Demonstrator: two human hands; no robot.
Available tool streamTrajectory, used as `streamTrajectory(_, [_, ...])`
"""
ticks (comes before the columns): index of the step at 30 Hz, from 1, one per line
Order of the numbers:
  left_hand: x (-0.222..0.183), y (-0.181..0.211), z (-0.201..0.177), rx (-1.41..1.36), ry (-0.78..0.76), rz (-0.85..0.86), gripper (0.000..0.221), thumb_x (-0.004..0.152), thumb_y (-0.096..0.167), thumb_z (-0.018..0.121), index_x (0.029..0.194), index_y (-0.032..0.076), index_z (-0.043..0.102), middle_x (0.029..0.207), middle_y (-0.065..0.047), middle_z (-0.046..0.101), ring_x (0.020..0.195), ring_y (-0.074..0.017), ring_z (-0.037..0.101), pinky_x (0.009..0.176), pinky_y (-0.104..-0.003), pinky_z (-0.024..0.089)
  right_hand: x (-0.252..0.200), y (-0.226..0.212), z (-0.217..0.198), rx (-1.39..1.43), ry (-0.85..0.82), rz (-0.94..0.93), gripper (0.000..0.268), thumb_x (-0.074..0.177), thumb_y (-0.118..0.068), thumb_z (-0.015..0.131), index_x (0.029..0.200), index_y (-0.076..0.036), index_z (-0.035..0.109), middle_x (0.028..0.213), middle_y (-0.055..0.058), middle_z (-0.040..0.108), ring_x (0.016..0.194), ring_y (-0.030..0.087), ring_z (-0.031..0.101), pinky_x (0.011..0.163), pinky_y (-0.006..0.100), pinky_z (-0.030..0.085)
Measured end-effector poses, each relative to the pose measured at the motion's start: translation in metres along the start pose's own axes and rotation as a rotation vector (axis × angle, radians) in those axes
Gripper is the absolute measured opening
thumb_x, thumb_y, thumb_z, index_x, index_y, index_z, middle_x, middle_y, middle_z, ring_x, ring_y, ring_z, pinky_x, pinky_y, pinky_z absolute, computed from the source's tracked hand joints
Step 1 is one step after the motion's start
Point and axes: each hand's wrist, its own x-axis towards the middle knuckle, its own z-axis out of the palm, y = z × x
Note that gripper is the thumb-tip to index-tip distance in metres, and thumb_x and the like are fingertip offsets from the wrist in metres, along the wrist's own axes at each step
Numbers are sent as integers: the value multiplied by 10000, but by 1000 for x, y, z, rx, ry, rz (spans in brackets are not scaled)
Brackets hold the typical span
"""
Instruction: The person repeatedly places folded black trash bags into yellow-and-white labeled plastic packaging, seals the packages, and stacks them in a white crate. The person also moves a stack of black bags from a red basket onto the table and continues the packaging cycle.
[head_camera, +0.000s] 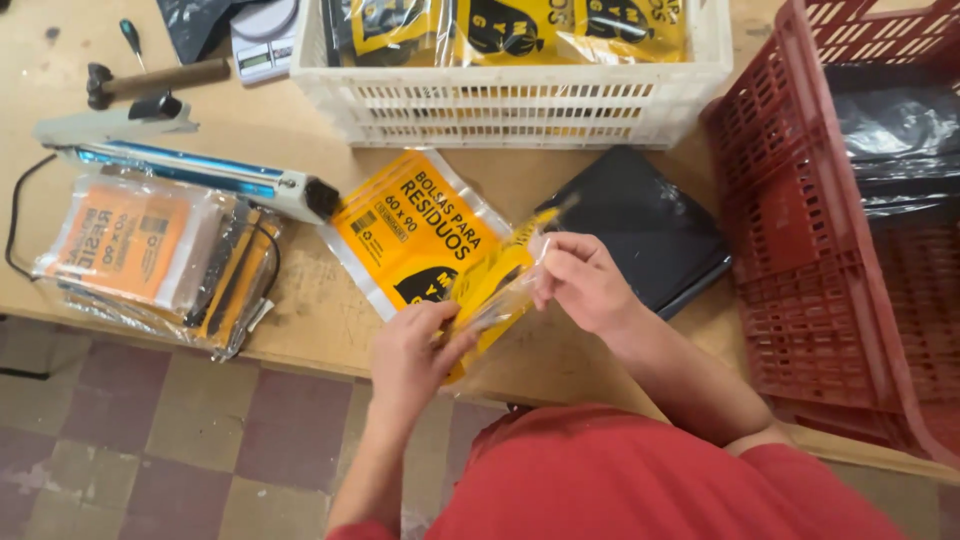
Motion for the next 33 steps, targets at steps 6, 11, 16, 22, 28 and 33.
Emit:
streamTrajectory(6, [-1,-67,29,-461,-606,-836,574,987,544,462,1104,23,671,883,-193,745,732,-306,742,628,-362,532,1,-7,9,46,-20,-49,288,905,-45,573,624,18,569,491,140,550,490,210,621,493,291,534])
streamTrajectory(11, [-72,-71,138,-1094,-531,-1140,645,959,607,485,1210,31,630,909,-66,700,748,-184,699,615,-231,465,5,-27,43,-56,-126,-65,266,823,-12,582,558,10,604,484,122,558,466,171,548,469,259,457])
streamTrajectory(16, [-88,-64,198,-1525,-395,-1353,688,887,738,571,1240,153,656,1042,-36,684,923,-218,626,790,-272,421,13,-50,66,-162,-232,-71,254,788,-29,619,535,-21,636,481,56,518,460,119,480,469,239,433])
streamTrajectory(22, [-65,-17,169,-1619,25,-1326,361,927,419,642,1092,99,644,982,-67,672,891,-232,653,791,-318,480,16,-64,76,-187,-243,-65,235,771,-22,619,538,-34,647,516,45,517,484,112,470,489,243,431])
streamTrajectory(28, [-15,-36,95,-1272,542,-1249,302,913,285,750,985,119,509,867,-18,518,785,-180,571,694,-329,464,24,-34,10,-212,-62,-142,225,765,-12,599,541,-12,605,515,78,525,474,136,496,484,265,433])
streamTrajectory(33, [6,-136,41,-224,355,-675,193,957,224,681,1072,101,587,830,-117,616,824,-285,652,728,-397,500,-3,66,-101,-857,146,358,201,851,-104,608,665,-69,676,579,87,627,625,192,580,663,311,466])
